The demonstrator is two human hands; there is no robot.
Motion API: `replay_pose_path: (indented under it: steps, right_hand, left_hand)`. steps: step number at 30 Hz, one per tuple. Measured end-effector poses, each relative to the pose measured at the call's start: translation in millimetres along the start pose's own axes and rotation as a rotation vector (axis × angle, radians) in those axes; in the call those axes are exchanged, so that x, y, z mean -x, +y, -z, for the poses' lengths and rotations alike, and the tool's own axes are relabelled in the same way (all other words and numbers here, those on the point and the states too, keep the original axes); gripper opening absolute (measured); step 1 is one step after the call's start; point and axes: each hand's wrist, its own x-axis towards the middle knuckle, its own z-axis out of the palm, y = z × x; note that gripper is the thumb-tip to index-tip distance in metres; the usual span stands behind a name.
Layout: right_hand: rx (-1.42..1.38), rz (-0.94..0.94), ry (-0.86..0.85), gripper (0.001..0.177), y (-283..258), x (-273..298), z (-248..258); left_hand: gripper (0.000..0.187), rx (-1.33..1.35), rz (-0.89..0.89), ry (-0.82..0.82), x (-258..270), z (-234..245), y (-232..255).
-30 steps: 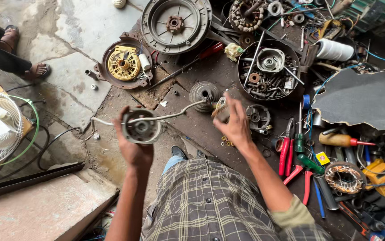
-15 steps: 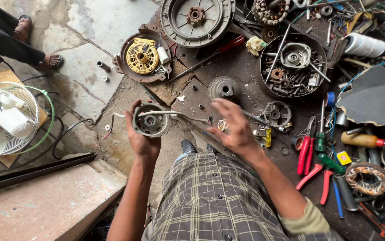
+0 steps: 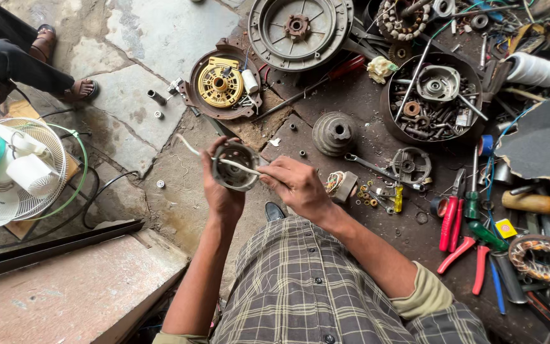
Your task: The person disassembles a small cylindrical electrical component using pliers and a wrench, then inserts a wire into the housing and applies glue to secure it. They handle various motor parts and tools on a cluttered workbench.
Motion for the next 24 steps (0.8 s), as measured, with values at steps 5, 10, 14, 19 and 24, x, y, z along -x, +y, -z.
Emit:
replay_pose_path:
  steps: [5, 10, 14, 19, 24]
  right_hand:
    - [0.054, -0.059, -0.003, 0.02, -6, -6, 1]
    - [0.112, -0.086, 0.106, 0.018, -2, -3, 2]
    - [0.07, -0.085, 0.156, 0.033, 14, 9, 8]
    - [0.286, 0.013, 0.182, 0.06, 53, 36, 22]
    - [0.124, -0.23, -0.066, 0.047, 76, 56, 9]
  left_hand:
    - [0.053, -0.024, 0.042, -0.174, 2, -3, -19]
    - [0.054, -0.271, 0.106, -0.284, 7, -13, -37]
    - [0.055, -0.243, 0.044, -0.32, -2, -22, -35]
    - [0.059, -0.196, 0.133, -0.266, -9, -19, -22]
    - [0.059, -0.372, 0.034, -0.251, -18, -17, -24]
